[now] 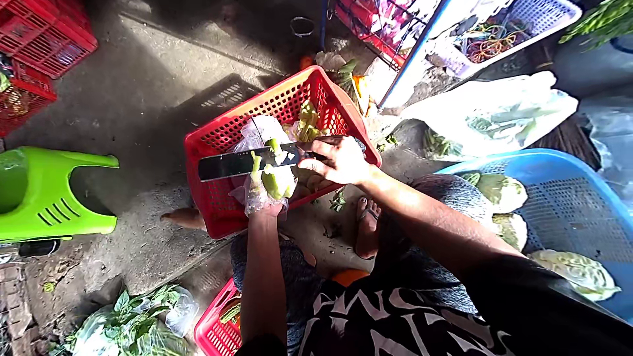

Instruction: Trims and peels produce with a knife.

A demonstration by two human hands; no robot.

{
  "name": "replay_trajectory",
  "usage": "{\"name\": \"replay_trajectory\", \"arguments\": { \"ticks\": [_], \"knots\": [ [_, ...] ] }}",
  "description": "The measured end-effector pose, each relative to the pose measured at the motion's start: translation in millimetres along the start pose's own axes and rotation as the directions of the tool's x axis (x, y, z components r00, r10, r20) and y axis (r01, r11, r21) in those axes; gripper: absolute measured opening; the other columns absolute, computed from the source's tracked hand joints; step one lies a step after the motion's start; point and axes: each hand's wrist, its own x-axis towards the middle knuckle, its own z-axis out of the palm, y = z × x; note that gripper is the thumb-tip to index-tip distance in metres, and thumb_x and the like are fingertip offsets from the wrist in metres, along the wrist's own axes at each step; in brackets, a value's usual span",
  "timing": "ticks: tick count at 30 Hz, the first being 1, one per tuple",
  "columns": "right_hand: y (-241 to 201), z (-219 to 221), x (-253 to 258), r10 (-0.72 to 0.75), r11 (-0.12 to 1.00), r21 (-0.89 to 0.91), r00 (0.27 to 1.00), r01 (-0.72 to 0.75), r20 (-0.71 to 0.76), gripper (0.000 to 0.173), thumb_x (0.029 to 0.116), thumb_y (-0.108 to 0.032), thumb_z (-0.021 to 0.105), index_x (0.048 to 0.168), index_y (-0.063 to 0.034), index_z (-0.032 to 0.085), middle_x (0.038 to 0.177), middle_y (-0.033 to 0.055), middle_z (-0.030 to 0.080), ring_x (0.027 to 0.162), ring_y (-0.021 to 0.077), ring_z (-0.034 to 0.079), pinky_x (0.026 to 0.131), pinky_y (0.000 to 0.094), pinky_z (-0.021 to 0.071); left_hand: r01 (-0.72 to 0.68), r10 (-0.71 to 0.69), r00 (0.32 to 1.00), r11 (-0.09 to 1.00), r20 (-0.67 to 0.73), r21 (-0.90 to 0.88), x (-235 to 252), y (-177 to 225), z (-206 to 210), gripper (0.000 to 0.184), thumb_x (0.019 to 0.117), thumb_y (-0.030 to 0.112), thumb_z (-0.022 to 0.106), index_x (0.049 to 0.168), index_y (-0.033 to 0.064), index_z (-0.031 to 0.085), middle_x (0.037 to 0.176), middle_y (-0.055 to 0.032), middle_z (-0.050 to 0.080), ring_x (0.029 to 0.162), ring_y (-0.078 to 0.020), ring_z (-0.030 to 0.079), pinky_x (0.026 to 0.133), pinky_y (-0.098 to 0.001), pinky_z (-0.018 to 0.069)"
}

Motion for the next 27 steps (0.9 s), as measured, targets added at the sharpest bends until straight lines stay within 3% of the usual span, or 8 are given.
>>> {"name": "replay_trajectory", "arguments": {
  "ticks": [2,4,6,8,10,16,20,27],
  "knots": [
    [3.4,-5.3,3.1,0.270,0.963,-0.012,0.956,-0.270,0.113,0.050,0.1025,-0.051,0.054,0.113,-0.0061,0.074,0.087,0.0165,0.074,0.076,0.0356,0.073,0.065,0.0587,0.0558,0.033,-0.037,0.997,0.998,0.074,0.047,3.8,2.7,-1.2,0.030,0.1056,0.035,0.040,0.110,0.0134,0.062,0.088,-0.0060,0.067,0.074,-0.0167,0.067,0.062,-0.0343,0.0587],
    [12.4,-14.6,18.3,0.638,0.760,-0.083,0.714,-0.645,0.289,0.051,0.1055,-0.053,0.049,0.129,-0.0125,0.068,0.100,0.0210,0.074,0.092,0.0445,0.071,0.078,0.0699,0.0517,0.018,-0.025,0.995,0.997,0.100,0.074,2.6,7.1,3.1,0.032,0.1061,0.034,0.038,0.112,0.0123,0.062,0.087,-0.0071,0.067,0.071,-0.0174,0.067,0.060,-0.0344,0.0579],
    [23.1,-11.1,24.4,0.758,0.609,0.010,0.585,-0.793,0.290,0.046,0.1081,-0.047,0.047,0.124,-0.0092,0.068,0.093,0.0182,0.071,0.084,0.0377,0.068,0.076,0.0635,0.0512,-0.042,0.039,0.996,0.998,0.079,0.039,6.8,10.5,4.9,0.035,0.1074,0.038,0.038,0.116,0.0146,0.062,0.094,-0.0065,0.067,0.077,-0.0184,0.067,0.065,-0.0368,0.0583],
    [15.4,-7.8,23.2,0.762,0.574,0.138,0.588,-0.807,0.270,0.044,0.1101,-0.042,0.045,0.120,-0.0053,0.067,0.079,0.0116,0.063,0.066,0.0256,0.060,0.066,0.0498,0.0510,-0.086,0.089,0.995,0.995,0.048,-0.057,13.3,11.6,2.9,0.037,0.1074,0.041,0.037,0.125,0.0150,0.057,0.109,-0.0096,0.065,0.096,-0.0257,0.066,0.081,-0.0494,0.0568],
    [-5.8,-7.7,18.9,0.712,0.632,0.190,0.660,-0.751,0.238,0.045,0.1093,-0.044,0.046,0.122,-0.0057,0.066,0.079,0.0135,0.064,0.064,0.0270,0.060,0.062,0.0507,0.0512,-0.079,0.095,0.991,0.985,0.099,-0.154,18.1,15.7,1.5,0.041,0.1057,0.041,0.037,0.129,0.0123,0.054,0.118,-0.0142,0.064,0.108,-0.0327,0.064,0.091,-0.0574,0.0542],
    [-61.7,-14.0,4.6,0.205,0.967,0.137,0.975,-0.216,0.091,0.048,0.0992,-0.047,0.061,0.119,-0.0043,0.072,0.096,0.0118,0.076,0.084,0.0247,0.073,0.075,0.0515,0.0585,-0.140,0.183,0.977,0.939,0.112,-0.313,13.3,17.4,3.3,0.034,0.1114,0.030,0.027,0.121,0.0131,0.056,0.107,-0.0047,0.067,0.100,-0.0175,0.065,0.087,-0.0393,0.0568],
    [-80.7,0.6,-9.3,-0.032,0.989,-0.147,0.999,0.026,-0.036,0.059,0.1005,-0.058,0.054,0.112,-0.0040,0.075,0.091,0.0154,0.076,0.082,0.0309,0.075,0.071,0.0509,0.0599,-0.101,0.094,0.995,0.932,-0.036,-0.347,-11.5,13.8,4.5,0.033,0.1114,0.029,0.027,0.122,0.0116,0.054,0.104,-0.0041,0.063,0.095,-0.0147,0.061,0.083,-0.0365,0.0541],
    [-100.7,0.6,-6.6,-0.170,0.892,-0.426,0.986,0.154,0.001,0.058,0.1017,-0.056,0.050,0.111,-0.0045,0.076,0.085,0.0148,0.075,0.078,0.0317,0.074,0.069,0.0493,0.0593,-0.025,0.132,0.974,0.870,0.186,-0.492,-24.4,15.7,-3.0,0.031,0.1114,0.030,0.031,0.117,0.0169,0.059,0.095,0.0009,0.066,0.083,-0.0089,0.063,0.072,-0.0283,0.0553]
  ]
}}
